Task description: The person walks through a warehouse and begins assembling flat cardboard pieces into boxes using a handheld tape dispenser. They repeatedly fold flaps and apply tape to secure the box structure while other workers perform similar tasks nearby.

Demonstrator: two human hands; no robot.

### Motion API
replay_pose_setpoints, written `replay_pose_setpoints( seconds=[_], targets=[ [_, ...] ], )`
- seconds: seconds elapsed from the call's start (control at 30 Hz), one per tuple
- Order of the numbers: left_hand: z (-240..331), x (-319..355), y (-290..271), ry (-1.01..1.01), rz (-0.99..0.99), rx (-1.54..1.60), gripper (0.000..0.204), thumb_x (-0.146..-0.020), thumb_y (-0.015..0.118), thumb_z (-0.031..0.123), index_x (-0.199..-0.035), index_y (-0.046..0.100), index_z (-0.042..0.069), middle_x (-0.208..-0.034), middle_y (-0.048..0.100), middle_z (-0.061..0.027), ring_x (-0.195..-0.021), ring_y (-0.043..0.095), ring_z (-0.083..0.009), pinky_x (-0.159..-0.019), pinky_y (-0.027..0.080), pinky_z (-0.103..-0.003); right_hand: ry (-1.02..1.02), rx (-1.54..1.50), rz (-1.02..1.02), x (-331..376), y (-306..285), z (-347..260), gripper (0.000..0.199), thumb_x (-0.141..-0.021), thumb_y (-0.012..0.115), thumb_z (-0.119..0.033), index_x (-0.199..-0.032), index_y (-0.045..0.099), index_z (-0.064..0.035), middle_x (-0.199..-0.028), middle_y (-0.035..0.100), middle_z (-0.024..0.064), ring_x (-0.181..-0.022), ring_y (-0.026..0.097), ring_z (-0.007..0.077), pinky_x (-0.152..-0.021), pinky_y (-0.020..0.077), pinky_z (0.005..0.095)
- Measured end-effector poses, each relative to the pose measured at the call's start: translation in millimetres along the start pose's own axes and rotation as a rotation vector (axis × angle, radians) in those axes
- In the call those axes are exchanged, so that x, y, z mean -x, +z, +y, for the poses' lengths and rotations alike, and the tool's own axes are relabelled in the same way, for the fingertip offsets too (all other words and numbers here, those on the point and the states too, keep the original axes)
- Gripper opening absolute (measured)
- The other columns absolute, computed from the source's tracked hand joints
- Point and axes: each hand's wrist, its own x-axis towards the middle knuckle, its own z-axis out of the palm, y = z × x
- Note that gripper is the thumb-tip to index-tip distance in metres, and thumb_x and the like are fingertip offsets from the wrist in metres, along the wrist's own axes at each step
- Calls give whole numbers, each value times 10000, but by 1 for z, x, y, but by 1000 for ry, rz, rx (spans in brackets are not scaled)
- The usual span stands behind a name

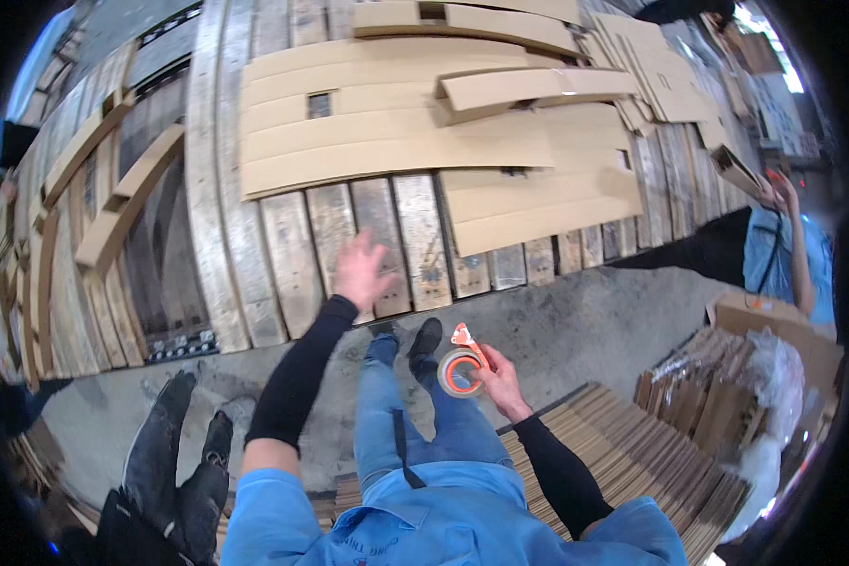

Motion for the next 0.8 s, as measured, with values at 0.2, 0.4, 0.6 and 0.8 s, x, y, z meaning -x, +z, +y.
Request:
replay_pose_setpoints(
  seconds=[0.2,0.4,0.6,0.8],
  targets=[
    [122,-94,78,291,-70,-342,658,-712,806,355,-1321,603,208,-1591,298,-208,-1476,263,-445,-1126,257,-706,251,-519,-65,8,-23,22,502,-884,559,-58,-1381,531,7,-1226,661,106,-912,705,194,-796,558,326],
    [155,-140,83,454,-237,-430,501,-799,698,237,-1287,601,180,-1544,343,-264,-1388,369,-499,-949,483,-656,330,-622,138,27,-61,102,496,-866,563,-35,-1359,534,14,-1190,663,108,-882,712,211,-754,570,340],
    [143,-140,57,366,-90,-369,279,-787,650,134,-1065,667,112,-1381,564,-214,-1166,624,-394,-917,539,-506,284,-589,153,15,-93,100,545,-840,570,-11,-1381,523,32,-1184,667,109,-888,714,216,-791,579,346],
    [153,-84,-43,224,-265,24,135,-752,569,63,-814,688,62,-795,668,-242,-807,672,-424,-738,548,-516,20,-838,62,25,-167,60,634,-806,575,-4,-1430,480,50,-1182,674,135,-918,708,209,-816,578,317]
  ],
)
